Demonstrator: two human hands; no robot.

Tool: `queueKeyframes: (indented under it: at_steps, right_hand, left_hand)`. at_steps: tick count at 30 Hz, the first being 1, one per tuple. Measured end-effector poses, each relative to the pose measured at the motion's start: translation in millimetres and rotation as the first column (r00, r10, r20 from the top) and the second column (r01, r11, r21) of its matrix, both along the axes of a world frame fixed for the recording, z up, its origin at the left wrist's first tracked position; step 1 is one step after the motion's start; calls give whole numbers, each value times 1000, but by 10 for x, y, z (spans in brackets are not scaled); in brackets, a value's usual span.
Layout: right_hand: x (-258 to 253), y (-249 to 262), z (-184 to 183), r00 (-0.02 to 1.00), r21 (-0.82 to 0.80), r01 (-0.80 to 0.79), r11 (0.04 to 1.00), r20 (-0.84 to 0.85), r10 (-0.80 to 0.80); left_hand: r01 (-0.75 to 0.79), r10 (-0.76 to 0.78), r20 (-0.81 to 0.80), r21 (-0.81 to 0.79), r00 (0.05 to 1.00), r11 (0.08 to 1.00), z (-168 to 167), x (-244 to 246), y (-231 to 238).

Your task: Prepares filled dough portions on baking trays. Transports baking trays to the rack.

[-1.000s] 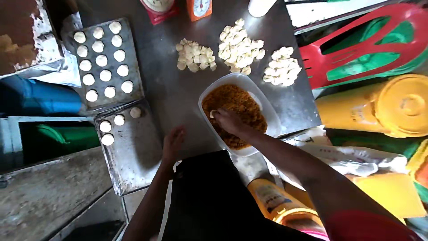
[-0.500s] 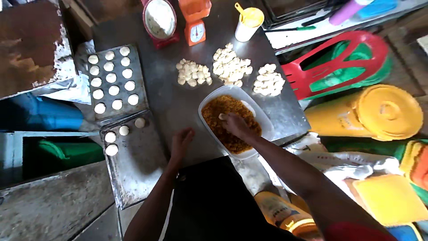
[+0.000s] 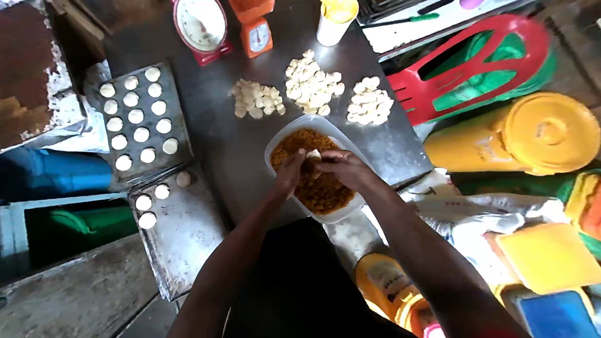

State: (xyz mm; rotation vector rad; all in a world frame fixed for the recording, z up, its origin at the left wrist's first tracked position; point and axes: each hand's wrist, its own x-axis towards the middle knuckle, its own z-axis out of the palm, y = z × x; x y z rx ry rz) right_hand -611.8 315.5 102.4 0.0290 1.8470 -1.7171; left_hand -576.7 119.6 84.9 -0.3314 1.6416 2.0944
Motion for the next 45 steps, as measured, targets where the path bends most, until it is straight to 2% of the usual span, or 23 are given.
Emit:
queueKeyframes:
  at_steps: [5, 9, 11, 14, 16, 18, 20, 23, 25, 28, 30, 33, 35, 38, 39, 41, 43, 45]
  right_hand:
    - [4, 48, -75, 998, 82, 59, 995, -28, -57]
    - [-2, -8, -204, 963, 240, 132, 962, -259, -68]
    - [2, -52, -174, 953, 263, 168, 950, -289, -89]
    - [32, -79, -13, 974, 82, 143, 986, -189, -125]
    - [55, -89, 99, 983, -31, 82, 996, -163, -86]
    - [101, -179, 118, 935, 87, 65, 994, -352, -31]
    - [166, -357, 45, 820, 215, 156, 964, -572, -5]
    - [276, -647, -125, 703, 269, 231, 935, -711, 30]
    - [401, -861, -139, 733, 319, 179, 930, -674, 90]
    - [550, -1089, 41, 860, 334, -159, 929, -415, 297]
    - [659, -1240, 39, 858, 338, -303, 891, -310, 409]
    - [838, -1454, -193, 829, 383, -285, 879, -361, 426]
    - [926, -1561, -359, 824, 383, -319, 867, -340, 454]
    - [996, -1721, -444, 825, 353, -492, 796, -103, 556]
    - [1019, -1773, -518, 812, 353, -540, 764, -19, 583]
    - [1146, -1859, -857, 810, 448, -528, 721, 10, 586]
    - [1374, -1837, -1396, 803, 521, -471, 711, -80, 591]
    - [1434, -1749, -1691, 780, 507, -457, 731, -167, 603]
  left_hand:
    - [71, -83, -74, -148, 994, 987, 54, -28, -46]
    - [83, -126, -104, -344, 987, 935, 125, -68, -22]
    - [48, -104, -124, -391, 987, 919, 127, -56, -12]
    - [-70, 9, -149, -411, 989, 909, 81, -10, 1]
    - [-167, 94, -195, -402, 976, 900, 24, 24, -22]
    - [-204, 122, -217, -412, 969, 888, 81, 82, -66]
    - [-191, 109, -202, -447, 973, 874, 210, 163, -123]
    - [-153, 98, -134, -503, 986, 851, 324, 349, -256]
    - [-140, 95, -111, -549, 989, 824, 334, 537, -402]
    - [-194, 138, -139, -605, 981, 772, 287, 884, -728]
    - [-243, 159, -192, -583, 968, 775, 212, 1122, -970]
    - [-251, 171, -195, -543, 966, 801, 40, 1382, -1215]
    - [-243, 175, -172, -574, 969, 782, -110, 1507, -1302]
    - [-173, 118, -127, -689, 985, 704, -362, 1612, -1372]
    - [-143, 86, -115, -730, 990, 668, -470, 1628, -1366]
    - [-64, 9, -75, -779, 997, 624, -805, 1678, -1318]
    - [56, -57, 28, -796, 998, 603, -1231, 1826, -1212]
    - [93, -49, 80, -776, 996, 624, -1361, 1944, -1166]
